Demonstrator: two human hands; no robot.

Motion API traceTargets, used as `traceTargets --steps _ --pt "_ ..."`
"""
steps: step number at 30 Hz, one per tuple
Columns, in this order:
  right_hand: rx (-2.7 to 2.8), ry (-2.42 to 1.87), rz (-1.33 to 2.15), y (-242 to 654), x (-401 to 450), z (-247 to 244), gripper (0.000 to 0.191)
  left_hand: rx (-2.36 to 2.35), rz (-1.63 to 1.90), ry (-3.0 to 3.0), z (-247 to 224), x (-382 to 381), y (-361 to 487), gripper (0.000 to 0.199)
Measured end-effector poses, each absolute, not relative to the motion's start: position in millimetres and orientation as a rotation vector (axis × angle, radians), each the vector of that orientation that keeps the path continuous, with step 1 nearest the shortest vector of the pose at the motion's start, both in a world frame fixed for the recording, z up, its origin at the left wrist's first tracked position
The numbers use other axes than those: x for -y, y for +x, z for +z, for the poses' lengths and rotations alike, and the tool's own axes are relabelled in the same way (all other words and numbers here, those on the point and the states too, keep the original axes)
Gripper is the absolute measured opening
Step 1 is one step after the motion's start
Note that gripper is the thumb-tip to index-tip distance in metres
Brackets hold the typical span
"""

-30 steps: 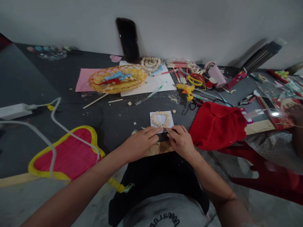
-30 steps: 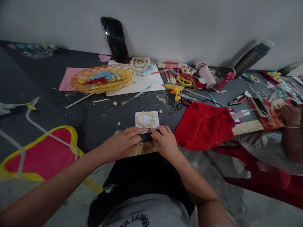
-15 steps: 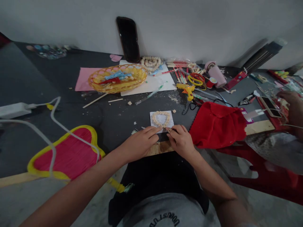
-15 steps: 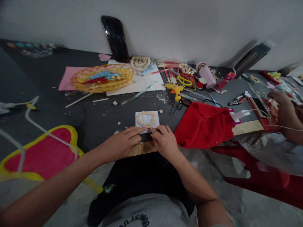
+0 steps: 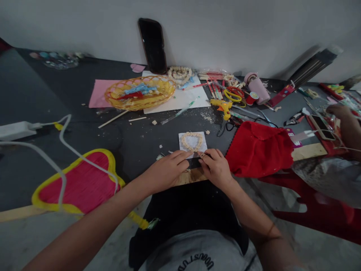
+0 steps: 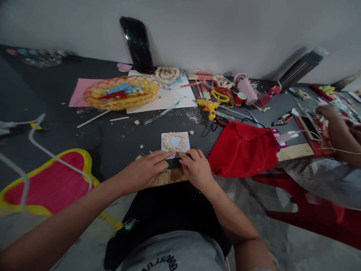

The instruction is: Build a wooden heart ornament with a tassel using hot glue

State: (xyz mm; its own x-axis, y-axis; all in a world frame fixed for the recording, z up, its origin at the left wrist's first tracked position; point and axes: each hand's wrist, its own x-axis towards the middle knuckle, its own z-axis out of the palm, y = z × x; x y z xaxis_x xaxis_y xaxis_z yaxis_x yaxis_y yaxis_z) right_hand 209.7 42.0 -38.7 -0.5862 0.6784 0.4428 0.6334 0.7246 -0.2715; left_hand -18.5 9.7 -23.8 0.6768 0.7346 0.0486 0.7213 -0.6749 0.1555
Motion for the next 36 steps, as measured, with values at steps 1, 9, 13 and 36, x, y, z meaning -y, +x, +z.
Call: traceTargets --steps 1,9,13,36 --pt "2.404 -1.0 0.119 209.8 -42.0 -38.6 0.026 -1.202 0.171 2.756 -24.1 -9.7 -18.5 0.016" --pt "2.429 -1.016 0.128 209.7 -42.7 -38.2 0.027 -1.193 0.193 2.752 -23.9 -9.8 -18.0 0.018" --pt "2.419 -1.002 0.103 209.6 -43.0 -39.3 0.027 -1.196 0.165 2.76 -23.4 -9.6 -17.5 0.019" --pt "2.421 -1.009 0.094 211.1 -42.6 -40.4 0.026 -1.207 0.187 2.791 -23.5 -9.6 -16.6 0.017"
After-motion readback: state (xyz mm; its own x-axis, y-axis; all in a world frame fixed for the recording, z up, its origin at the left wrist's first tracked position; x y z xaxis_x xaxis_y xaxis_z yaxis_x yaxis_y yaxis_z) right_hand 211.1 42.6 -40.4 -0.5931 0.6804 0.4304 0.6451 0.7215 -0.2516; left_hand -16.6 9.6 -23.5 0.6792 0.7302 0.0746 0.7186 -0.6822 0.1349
